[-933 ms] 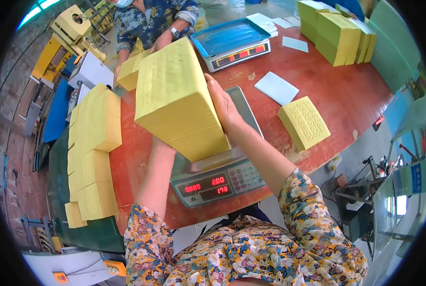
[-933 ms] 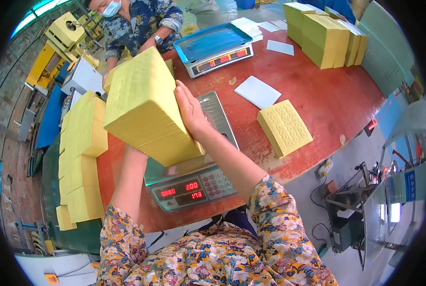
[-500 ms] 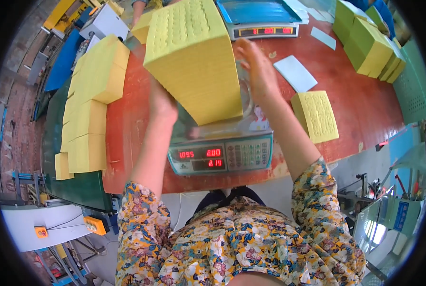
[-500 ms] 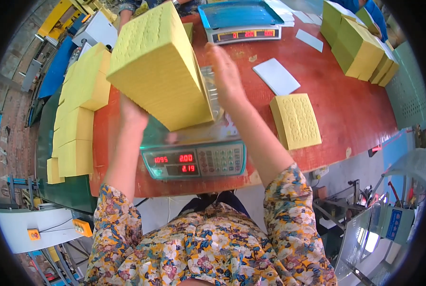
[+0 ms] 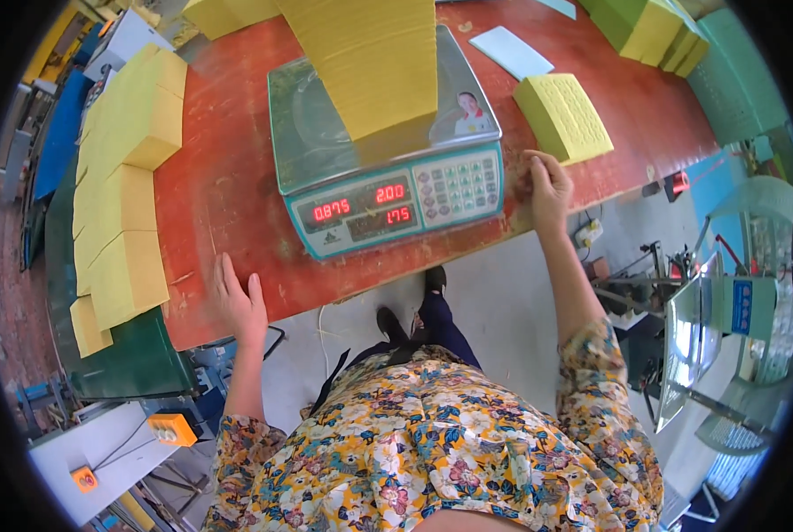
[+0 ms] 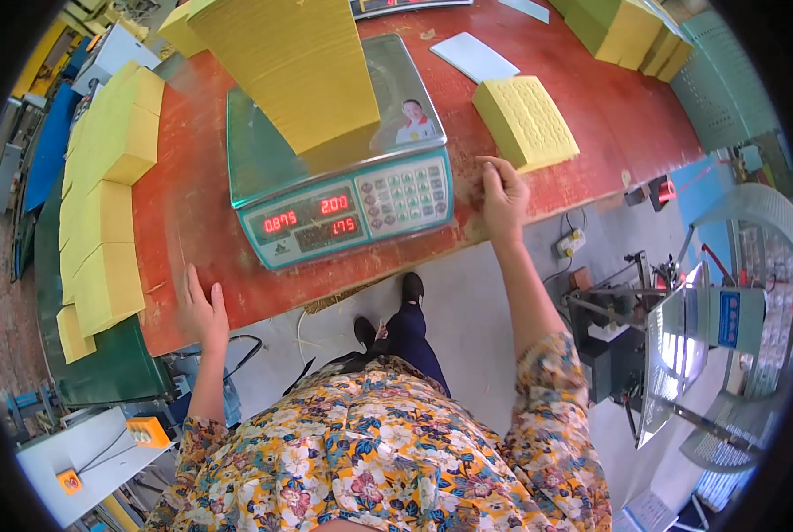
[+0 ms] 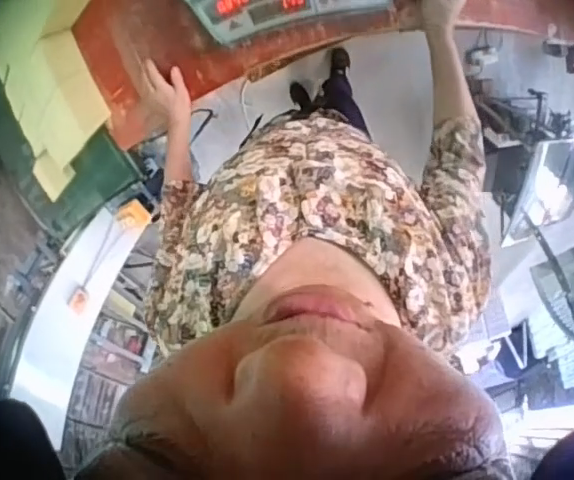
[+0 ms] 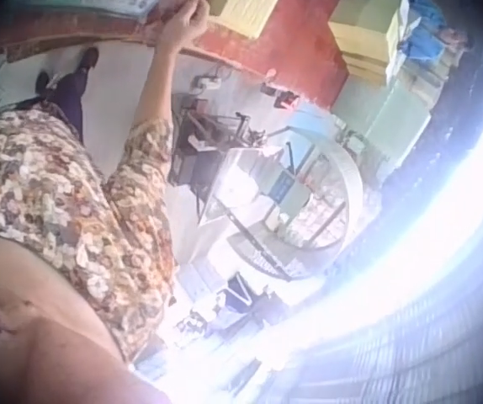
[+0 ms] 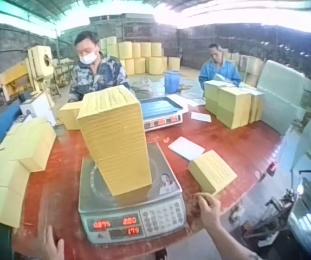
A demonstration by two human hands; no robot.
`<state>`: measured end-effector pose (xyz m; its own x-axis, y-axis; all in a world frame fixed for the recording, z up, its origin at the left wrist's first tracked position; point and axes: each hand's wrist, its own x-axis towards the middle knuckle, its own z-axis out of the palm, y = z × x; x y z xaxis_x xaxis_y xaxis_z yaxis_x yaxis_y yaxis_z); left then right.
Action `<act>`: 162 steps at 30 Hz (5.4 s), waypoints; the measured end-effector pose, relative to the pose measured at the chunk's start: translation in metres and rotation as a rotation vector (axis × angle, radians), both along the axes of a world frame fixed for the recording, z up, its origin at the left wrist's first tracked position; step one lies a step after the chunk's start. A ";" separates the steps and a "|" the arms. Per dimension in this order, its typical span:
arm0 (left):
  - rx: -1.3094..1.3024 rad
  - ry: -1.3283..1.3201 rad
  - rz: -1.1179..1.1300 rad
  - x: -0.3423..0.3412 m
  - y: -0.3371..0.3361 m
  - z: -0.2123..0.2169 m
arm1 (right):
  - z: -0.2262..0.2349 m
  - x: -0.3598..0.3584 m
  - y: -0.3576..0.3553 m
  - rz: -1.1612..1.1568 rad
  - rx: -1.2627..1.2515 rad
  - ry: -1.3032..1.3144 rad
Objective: Weighing and checking stacks of yellow embossed paper sheets on a digital scale in a factory production area.
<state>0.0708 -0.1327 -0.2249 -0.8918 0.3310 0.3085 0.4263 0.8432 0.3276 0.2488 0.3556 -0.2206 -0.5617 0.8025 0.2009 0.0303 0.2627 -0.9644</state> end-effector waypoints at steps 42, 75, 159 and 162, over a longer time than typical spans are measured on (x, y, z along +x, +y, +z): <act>0.634 -0.007 -1.135 0.130 0.371 0.156 | -0.042 -0.004 0.006 0.087 0.162 0.227; 0.030 0.084 -0.885 0.126 0.547 0.092 | -0.002 0.085 0.248 0.136 -0.032 0.043; 0.942 -0.226 0.167 0.024 0.092 0.078 | 0.174 -0.083 -0.019 0.342 -0.071 0.275; 0.725 -0.250 0.419 0.054 0.060 0.005 | 0.108 -0.018 -0.016 0.326 -0.201 0.130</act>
